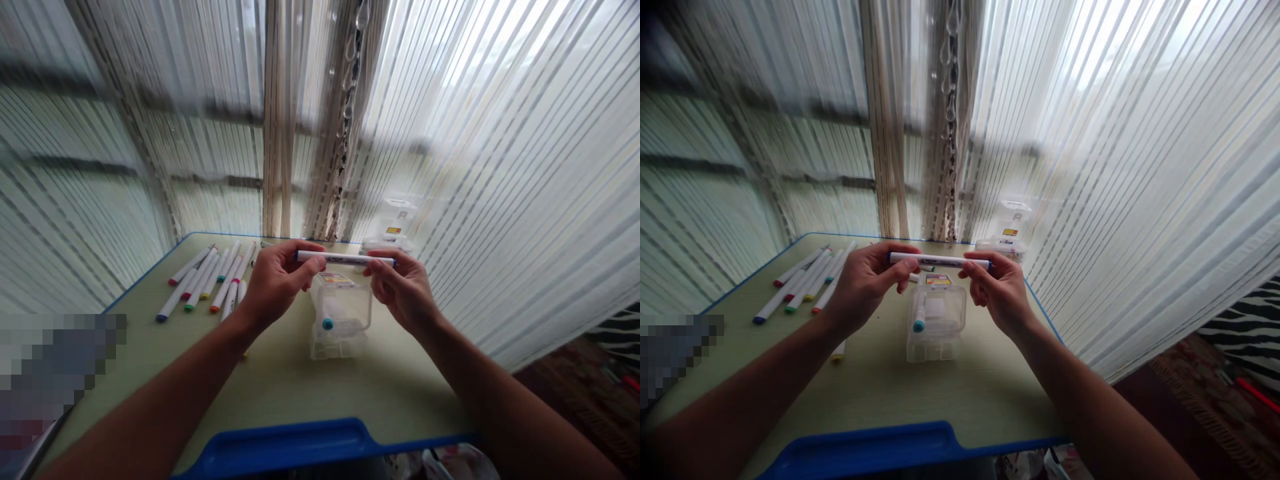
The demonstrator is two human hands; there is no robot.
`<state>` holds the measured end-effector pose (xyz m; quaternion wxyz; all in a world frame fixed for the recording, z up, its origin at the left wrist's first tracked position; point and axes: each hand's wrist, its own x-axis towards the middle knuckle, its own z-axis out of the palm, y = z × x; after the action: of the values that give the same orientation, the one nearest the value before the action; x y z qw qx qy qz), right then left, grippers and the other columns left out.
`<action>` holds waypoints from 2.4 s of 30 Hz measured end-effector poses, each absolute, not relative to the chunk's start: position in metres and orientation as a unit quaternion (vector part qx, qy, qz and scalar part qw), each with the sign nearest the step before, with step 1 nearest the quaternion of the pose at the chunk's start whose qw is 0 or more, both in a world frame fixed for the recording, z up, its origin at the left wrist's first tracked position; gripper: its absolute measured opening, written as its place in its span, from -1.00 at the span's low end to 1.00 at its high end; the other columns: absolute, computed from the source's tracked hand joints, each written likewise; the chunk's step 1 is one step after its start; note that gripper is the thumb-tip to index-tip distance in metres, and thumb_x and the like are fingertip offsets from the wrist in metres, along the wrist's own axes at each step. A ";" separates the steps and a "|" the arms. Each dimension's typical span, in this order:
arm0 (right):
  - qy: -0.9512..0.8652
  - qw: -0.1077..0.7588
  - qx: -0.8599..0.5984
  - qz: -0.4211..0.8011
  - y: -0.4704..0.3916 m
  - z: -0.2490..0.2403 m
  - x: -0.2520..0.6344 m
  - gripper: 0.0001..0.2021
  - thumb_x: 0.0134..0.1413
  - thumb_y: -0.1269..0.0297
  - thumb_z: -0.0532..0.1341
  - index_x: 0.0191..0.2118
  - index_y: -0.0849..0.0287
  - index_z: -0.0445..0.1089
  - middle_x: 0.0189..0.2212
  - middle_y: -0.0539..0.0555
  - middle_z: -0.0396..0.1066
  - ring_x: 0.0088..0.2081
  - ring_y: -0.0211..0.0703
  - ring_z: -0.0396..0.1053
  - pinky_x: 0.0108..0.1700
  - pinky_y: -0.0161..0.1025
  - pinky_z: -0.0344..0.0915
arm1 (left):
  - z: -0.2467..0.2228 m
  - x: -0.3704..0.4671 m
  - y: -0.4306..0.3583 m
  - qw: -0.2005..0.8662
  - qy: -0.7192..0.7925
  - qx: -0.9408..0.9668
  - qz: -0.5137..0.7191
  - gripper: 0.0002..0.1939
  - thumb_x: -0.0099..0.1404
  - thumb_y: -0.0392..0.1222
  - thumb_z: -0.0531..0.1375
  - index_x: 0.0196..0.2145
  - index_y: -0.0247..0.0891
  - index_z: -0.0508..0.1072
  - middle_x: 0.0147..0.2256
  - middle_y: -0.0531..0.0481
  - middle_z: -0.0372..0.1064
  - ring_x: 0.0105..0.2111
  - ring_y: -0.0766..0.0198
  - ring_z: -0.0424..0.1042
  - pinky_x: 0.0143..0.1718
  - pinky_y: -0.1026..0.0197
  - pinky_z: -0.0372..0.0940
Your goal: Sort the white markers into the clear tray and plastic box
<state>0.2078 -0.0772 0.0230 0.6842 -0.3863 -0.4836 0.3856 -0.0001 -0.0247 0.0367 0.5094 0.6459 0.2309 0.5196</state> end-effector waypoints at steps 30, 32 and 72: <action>-0.481 0.679 -0.345 0.434 -0.079 0.026 0.217 -0.74 0.23 0.16 0.23 -0.11 0.21 0.56 -0.33 0.17 0.65 -0.68 -0.31 0.31 -0.72 -0.35 0.13 | 0.035 0.001 -0.017 0.630 0.162 0.539 0.535 -0.69 0.36 -0.13 0.17 -0.13 -0.47 0.52 -0.42 -0.21 0.59 -0.60 0.31 0.40 -0.56 0.27 0.26; -0.483 0.678 -0.345 0.434 -0.079 0.026 0.217 -0.74 0.23 0.18 0.23 -0.11 0.21 0.56 -0.32 0.17 0.65 -0.69 -0.31 0.32 -0.73 -0.35 0.12 | 0.034 0.001 -0.017 0.625 0.163 0.544 0.536 -0.69 0.37 -0.14 0.16 -0.13 -0.46 0.52 -0.41 -0.20 0.59 -0.60 0.31 0.40 -0.56 0.27 0.26; -0.527 0.672 -0.368 0.368 -0.078 0.020 0.215 -0.83 0.10 0.21 0.43 -0.26 0.18 0.54 -0.50 0.00 0.55 -0.72 -0.42 0.25 -0.72 -0.43 0.14 | 0.032 0.001 -0.020 0.515 0.232 0.649 0.509 -0.76 0.25 -0.10 0.38 -0.24 -0.35 0.55 -0.44 -0.05 0.53 -0.57 0.38 0.35 -0.54 0.30 0.27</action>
<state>0.2153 -0.0775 0.0196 0.6723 -0.3677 -0.5267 0.3681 0.0008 -0.0200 0.0324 0.5149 0.6494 0.2317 0.5094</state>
